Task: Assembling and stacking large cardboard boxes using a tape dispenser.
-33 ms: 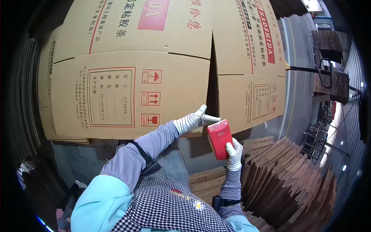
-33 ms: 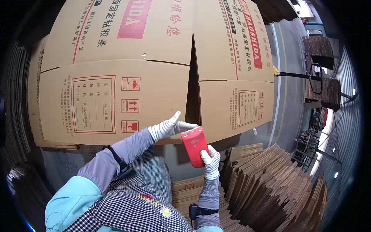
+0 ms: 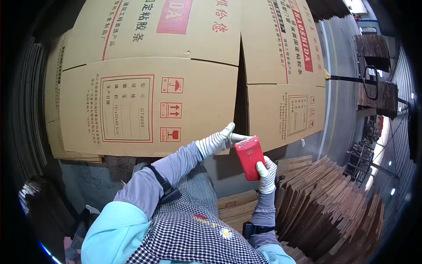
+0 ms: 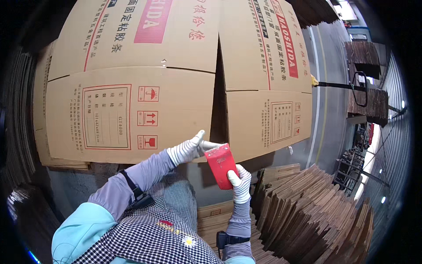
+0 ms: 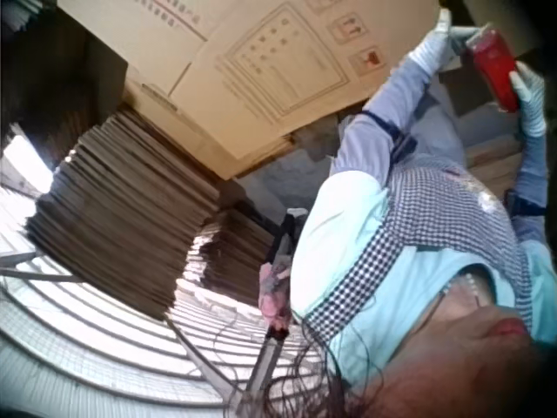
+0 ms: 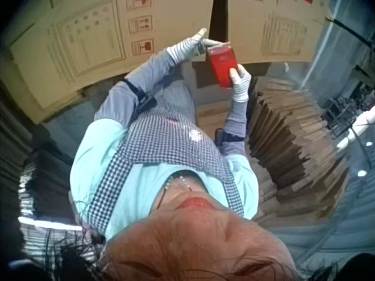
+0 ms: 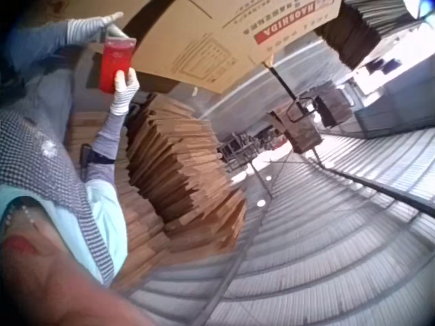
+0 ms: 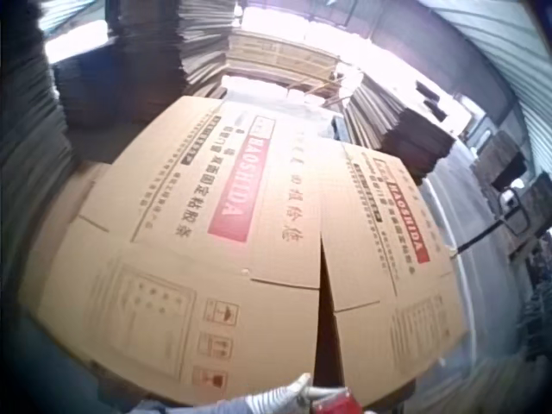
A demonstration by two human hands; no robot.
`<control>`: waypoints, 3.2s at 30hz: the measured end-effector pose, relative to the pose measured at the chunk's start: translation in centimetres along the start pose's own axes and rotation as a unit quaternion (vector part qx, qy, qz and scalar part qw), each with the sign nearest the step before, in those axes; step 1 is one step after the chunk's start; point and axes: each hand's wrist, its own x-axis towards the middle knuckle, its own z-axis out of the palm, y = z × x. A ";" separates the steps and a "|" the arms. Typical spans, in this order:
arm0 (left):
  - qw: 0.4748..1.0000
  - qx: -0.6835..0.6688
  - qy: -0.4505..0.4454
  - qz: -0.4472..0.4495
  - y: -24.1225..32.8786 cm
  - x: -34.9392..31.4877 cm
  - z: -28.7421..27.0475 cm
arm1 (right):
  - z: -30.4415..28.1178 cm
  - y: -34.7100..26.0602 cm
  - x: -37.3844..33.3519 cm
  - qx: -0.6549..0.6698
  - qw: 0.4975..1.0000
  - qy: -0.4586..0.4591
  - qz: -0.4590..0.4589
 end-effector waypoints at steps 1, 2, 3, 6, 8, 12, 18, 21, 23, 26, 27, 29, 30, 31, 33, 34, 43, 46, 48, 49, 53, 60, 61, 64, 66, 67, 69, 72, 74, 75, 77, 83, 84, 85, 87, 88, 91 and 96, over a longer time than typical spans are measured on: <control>0.999 -0.014 0.048 0.014 -0.2 -1.2 2.4 | -0.4 0.0 0.1 -0.029 0.999 -0.015 0.006; 0.993 0.002 0.100 0.054 -1.4 -1.9 3.1 | -0.7 -0.2 0.0 -0.060 0.998 -0.029 0.013; 0.989 -0.011 0.119 0.081 -2.7 -2.3 3.2 | -1.0 -0.2 0.2 -0.058 0.998 -0.035 0.007; 0.980 0.007 0.171 0.104 -3.5 -3.3 3.5 | -0.7 -0.1 0.9 -0.185 0.970 -0.099 -0.123; 0.972 0.032 0.209 0.105 -3.7 -4.4 3.8 | 0.2 -0.8 1.4 -0.187 0.957 -0.147 -0.166; 0.945 -0.022 0.294 0.142 -3.5 -7.7 4.1 | 2.6 -1.4 2.4 -0.210 0.936 -0.219 -0.180; 0.782 0.312 0.486 0.232 -7.5 -12.8 -0.4 | 8.7 -2.4 3.1 -0.286 0.899 -0.319 -0.091; 0.645 0.129 0.703 0.271 -6.3 -19.3 -1.6 | 11.6 -1.8 4.5 -0.455 0.808 -0.364 -0.092; 0.479 -0.079 0.773 0.408 -5.2 -26.9 -3.3 | 14.2 -0.1 5.1 -0.526 0.766 -0.343 -0.137; 0.241 0.393 0.856 0.234 -6.6 -36.0 -7.7 | 19.8 1.3 4.7 -0.580 0.719 -0.354 -0.148; 0.163 0.450 0.859 0.184 -5.2 -36.3 -7.4 | 21.1 2.5 4.8 -0.587 0.717 -0.347 -0.144; 0.149 0.438 0.879 0.111 -3.8 -37.2 -7.9 | 24.1 2.8 4.1 -0.624 0.691 -0.330 -0.155; 0.153 0.415 0.893 0.084 -3.3 -37.0 -8.2 | 25.1 3.1 3.9 -0.643 0.680 -0.317 -0.152; 0.156 0.401 0.901 0.053 -3.5 -37.3 -9.5 | 25.9 3.3 3.8 -0.649 0.678 -0.312 -0.147; 0.344 0.079 0.884 0.306 -2.9 -38.2 -12.8 | 26.6 3.3 3.4 -0.660 0.673 -0.300 -0.142; 0.469 -0.124 0.840 0.242 -2.7 -39.5 -13.7 | 27.0 3.0 3.0 -0.665 0.668 -0.307 -0.130; 0.459 -0.126 0.823 0.310 -3.7 -41.4 -16.2 | 9.5 4.0 5.4 -0.731 0.660 -0.169 -0.041; 0.443 -0.125 0.827 0.324 -3.0 -41.3 -14.4 | 14.2 3.5 6.0 -0.797 0.580 -0.165 -0.018; 0.441 -0.122 0.822 0.339 -3.6 -41.1 -13.8 | 18.1 1.8 5.3 -0.833 0.526 -0.170 0.019; 0.459 -0.112 0.811 0.343 -3.2 -40.1 -14.0 | 16.4 5.1 6.5 -0.802 0.584 -0.102 -0.071; 0.450 -0.098 0.810 0.363 -3.7 -39.2 -15.2 | 17.2 7.3 8.8 -0.903 0.314 -0.248 -0.156; 0.167 0.056 0.913 0.367 -3.1 -38.0 -16.3 | 16.9 -3.8 10.4 -0.853 0.500 -0.057 -0.138; 0.134 0.232 0.924 0.272 -1.9 -35.3 -10.3 | 17.0 -3.4 10.9 -0.800 0.562 -0.029 -0.208; 0.167 0.574 0.785 0.163 -4.9 -26.4 -7.3 | 16.8 1.3 13.7 -0.617 0.673 -0.002 -0.408; 0.256 0.517 0.812 0.084 -5.3 -22.2 -8.4 | 15.2 4.7 15.4 -0.675 0.689 -0.027 -0.264; 0.219 0.448 0.863 0.087 -5.3 -23.4 -10.3 | 15.2 5.3 14.7 -0.672 0.693 -0.034 -0.260; 0.127 0.375 0.914 0.092 -3.2 -26.9 -12.8 | 15.1 5.8 14.8 -0.671 0.707 -0.045 -0.219; 0.054 0.223 0.953 0.198 0.4 -34.4 -13.9 | 16.4 5.7 14.9 -0.669 0.703 -0.084 -0.228; 0.173 -0.003 0.916 0.361 2.0 -35.5 -12.5 | 15.7 6.2 15.0 -0.644 0.709 -0.086 -0.275; 0.252 -0.043 0.822 0.508 1.1 -34.0 -12.3 | 15.9 6.0 15.1 -0.650 0.707 -0.089 -0.263; 0.405 -0.125 0.624 0.657 -2.7 -29.8 -13.7 | 16.6 5.5 15.1 -0.651 0.709 -0.091 -0.258; 0.836 -0.201 0.484 0.161 -23.4 2.4 -12.5 | 14.8 4.5 12.7 -0.415 0.878 -0.132 -0.200; 0.826 -0.199 0.495 0.182 -26.9 4.1 -14.8 | 15.5 4.8 11.2 -0.185 0.951 -0.189 -0.159; 0.870 0.225 0.429 0.091 -29.7 2.3 -18.4 | 17.9 6.5 8.7 -0.102 0.964 -0.216 -0.116; 0.827 0.513 0.195 -0.122 -26.4 2.3 -16.1 | 10.6 10.2 7.6 0.002 0.998 -0.057 -0.035; 0.876 0.421 0.158 -0.176 -20.1 2.0 -11.0 | 5.1 11.5 6.1 0.038 0.997 0.070 -0.016; 0.901 0.286 0.305 -0.115 -4.7 -9.0 -4.7 | -1.2 19.1 1.5 0.199 0.944 0.218 0.148; 0.442 0.356 0.723 0.394 3.9 -41.2 -16.6 | 8.4 32.7 2.9 0.273 0.848 0.117 0.439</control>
